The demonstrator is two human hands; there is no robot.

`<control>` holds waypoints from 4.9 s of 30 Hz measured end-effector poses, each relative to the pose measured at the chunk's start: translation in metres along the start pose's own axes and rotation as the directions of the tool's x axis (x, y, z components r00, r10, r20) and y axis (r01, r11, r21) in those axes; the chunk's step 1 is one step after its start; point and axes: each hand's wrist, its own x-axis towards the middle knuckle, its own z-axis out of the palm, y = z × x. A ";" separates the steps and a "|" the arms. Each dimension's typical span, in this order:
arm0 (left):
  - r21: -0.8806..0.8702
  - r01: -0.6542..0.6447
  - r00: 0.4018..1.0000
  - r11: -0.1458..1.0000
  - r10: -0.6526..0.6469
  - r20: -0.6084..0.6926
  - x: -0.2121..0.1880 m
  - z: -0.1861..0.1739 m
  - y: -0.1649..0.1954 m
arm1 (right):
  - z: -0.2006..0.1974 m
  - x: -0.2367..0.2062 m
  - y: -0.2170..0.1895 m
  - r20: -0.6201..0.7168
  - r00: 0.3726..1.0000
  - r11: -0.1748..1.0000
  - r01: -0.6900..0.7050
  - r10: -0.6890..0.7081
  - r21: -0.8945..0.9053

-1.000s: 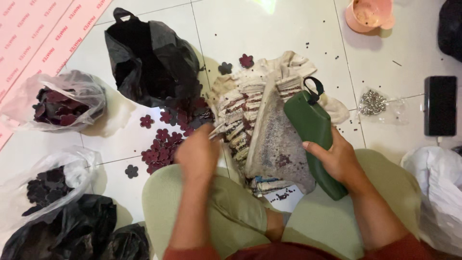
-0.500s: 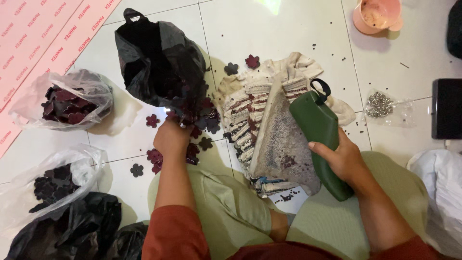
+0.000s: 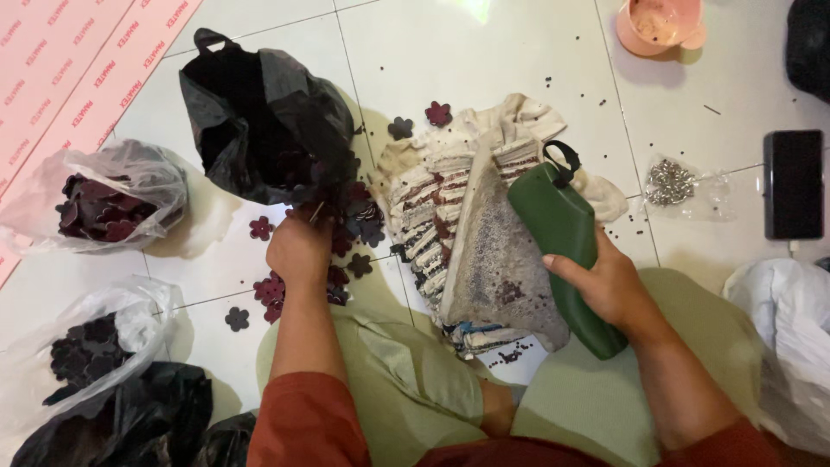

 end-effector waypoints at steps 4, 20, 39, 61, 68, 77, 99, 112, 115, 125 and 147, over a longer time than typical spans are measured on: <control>0.053 0.088 0.992 0.995 -0.092 0.081 0.000 0.000 0.004 | -0.001 -0.001 0.001 0.010 1.000 0.999 -0.018 0.018 0.027; -0.334 0.008 0.931 0.943 0.115 0.347 -0.071 -0.047 0.092 | -0.006 0.005 0.009 -0.005 0.997 0.993 0.078 -0.079 -0.087; -0.901 0.136 0.934 0.413 0.251 0.256 -0.082 0.046 0.133 | -0.013 0.007 0.007 0.028 1.000 0.994 -0.009 0.012 -0.110; -0.988 0.121 0.896 0.093 0.418 0.149 -0.111 0.076 0.153 | -0.014 0.006 0.001 0.038 0.997 0.991 -0.058 0.063 -0.122; -0.988 0.117 0.890 0.104 0.430 0.150 -0.109 0.077 0.156 | -0.014 0.007 0.001 0.031 0.997 0.988 -0.068 0.072 -0.136; -0.893 -0.108 0.870 0.437 0.476 0.128 -0.114 0.054 0.158 | -0.013 0.007 0.006 0.031 0.998 0.989 -0.054 0.059 -0.141; -0.662 -0.633 0.710 0.401 0.641 -0.291 -0.113 0.078 0.141 | -0.033 -0.103 -0.073 -0.320 0.702 0.656 0.711 -0.637 0.253; -0.770 -0.485 0.758 0.416 0.639 -0.132 -0.111 0.081 0.137 | 0.026 -0.039 -0.022 -0.069 0.907 0.892 0.391 -0.415 -0.225; -0.789 -0.416 0.792 0.453 0.607 -0.070 -0.113 0.080 0.136 | 0.018 -0.046 -0.040 -0.083 0.939 0.932 0.316 -0.334 -0.179; -0.747 -0.536 0.758 0.393 0.613 -0.222 -0.109 0.088 0.137 | -0.008 -0.079 -0.032 -0.220 0.686 0.698 0.715 -0.693 0.029; -0.735 -0.448 0.786 0.509 0.617 -0.051 -0.110 0.080 0.137 | 0.025 -0.046 -0.063 -0.077 0.934 0.929 0.334 -0.349 -0.161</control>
